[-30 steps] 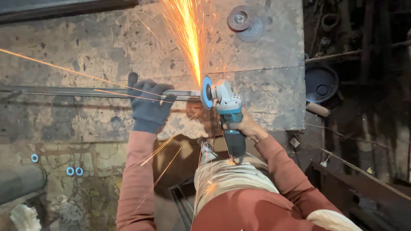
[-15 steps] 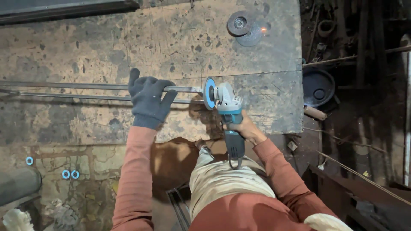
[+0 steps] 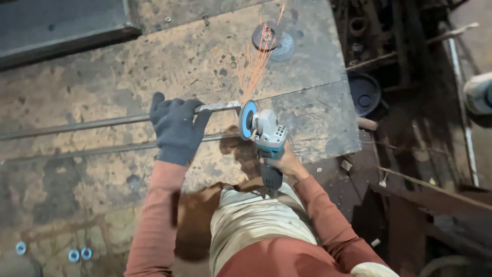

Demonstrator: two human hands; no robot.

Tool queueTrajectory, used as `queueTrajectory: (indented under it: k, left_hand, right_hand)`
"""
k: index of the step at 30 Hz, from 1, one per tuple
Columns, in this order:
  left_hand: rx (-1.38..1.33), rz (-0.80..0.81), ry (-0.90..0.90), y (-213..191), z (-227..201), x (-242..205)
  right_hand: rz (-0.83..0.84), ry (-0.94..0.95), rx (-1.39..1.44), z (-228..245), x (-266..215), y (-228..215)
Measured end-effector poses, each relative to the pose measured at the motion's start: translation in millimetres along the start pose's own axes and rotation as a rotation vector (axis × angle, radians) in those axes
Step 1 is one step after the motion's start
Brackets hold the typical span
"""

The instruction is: The recorder uses an angle grinder to smooth the edges and welded joints of metal frames and rectangular tubes.

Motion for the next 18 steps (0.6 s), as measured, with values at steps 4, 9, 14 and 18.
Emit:
queueTrajectory:
  k: [4, 9, 14, 18]
  left_hand:
    - [-0.018, -0.006, 0.047, -6, 4, 9]
    - [-0.008, 0.200, 0.083, -9, 11, 17]
    - [0.018, 0.309, 0.186, -4, 29, 13]
    - [-0.132, 0.436, 0.223, -14, 62, 2]
  right_hand:
    - [-0.144, -0.048, -0.116, 26, 1, 14]
    - [-0.324, -0.192, -0.255, 53, -2, 43]
    - [-0.527, -0.135, -0.391, 34, -11, 65]
    - [-0.628, -0.146, -0.400, 13, -27, 74]
Point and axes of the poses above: each hand's wrist, its own x-axis towards the middle knuckle, its own y-axis out of the palm, z = x × y, the point moved 7 cm from there along x, towards the middle knuckle, and after that the axes turned 4 degrees about z, right-handed, at the moved point
